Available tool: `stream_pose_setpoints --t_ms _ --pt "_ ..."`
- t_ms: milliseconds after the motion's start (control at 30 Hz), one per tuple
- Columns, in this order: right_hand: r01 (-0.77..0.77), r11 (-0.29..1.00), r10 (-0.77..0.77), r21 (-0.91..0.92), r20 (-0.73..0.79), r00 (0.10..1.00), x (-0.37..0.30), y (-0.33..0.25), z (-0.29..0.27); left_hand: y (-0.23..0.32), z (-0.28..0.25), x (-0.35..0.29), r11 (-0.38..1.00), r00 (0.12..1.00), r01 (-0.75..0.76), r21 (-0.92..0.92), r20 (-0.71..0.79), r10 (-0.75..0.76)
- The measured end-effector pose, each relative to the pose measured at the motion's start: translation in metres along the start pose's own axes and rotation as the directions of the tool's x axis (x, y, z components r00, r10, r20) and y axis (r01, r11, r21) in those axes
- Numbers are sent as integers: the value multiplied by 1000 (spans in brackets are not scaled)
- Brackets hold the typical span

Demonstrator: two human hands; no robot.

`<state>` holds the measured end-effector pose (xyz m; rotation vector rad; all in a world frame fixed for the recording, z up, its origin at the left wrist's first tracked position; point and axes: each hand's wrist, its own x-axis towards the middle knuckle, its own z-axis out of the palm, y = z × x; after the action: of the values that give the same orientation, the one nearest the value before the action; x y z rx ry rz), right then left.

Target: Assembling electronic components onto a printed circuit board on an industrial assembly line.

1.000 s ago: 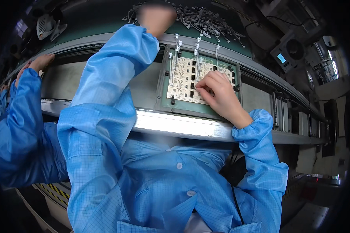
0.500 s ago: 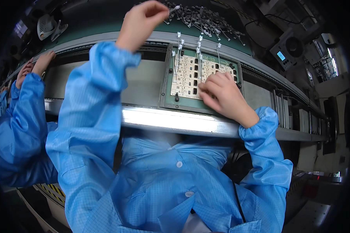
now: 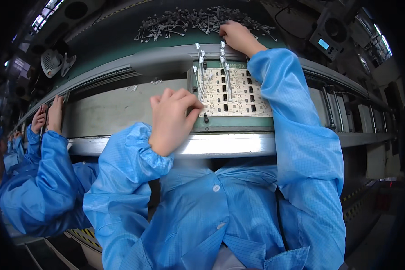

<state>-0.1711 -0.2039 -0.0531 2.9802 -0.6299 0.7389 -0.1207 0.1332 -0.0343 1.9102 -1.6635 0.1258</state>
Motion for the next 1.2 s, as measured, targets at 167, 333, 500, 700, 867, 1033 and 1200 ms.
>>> stream_pose_setpoints --t_ms 167,333,500,700,867,1033,1200 --pt "58 998 -57 26 -45 997 0 6 0 -5 -5 7 988 996 92 -128 34 -88" --pt "10 994 -9 111 -6 1000 -7 7 -1 -13 3 6 959 995 33 -282 101 -4" --pt "49 997 -55 -66 -100 993 -8 12 7 -7 -1 2 996 995 -85 -39 56 87" --pt "133 955 -14 264 -409 912 -6 -8 -30 -4 -2 2 988 989 -144 59 41 141" --pt "168 890 78 424 -505 859 -17 -17 -70 3 -6 3 955 972 -224 196 -30 234" --pt "166 828 106 536 -439 892 -40 -34 -90 19 -5 1 903 975 -209 375 13 221" --pt "91 778 154 622 -329 932 -64 -47 -109 16 -9 7 915 975 -221 336 52 217"
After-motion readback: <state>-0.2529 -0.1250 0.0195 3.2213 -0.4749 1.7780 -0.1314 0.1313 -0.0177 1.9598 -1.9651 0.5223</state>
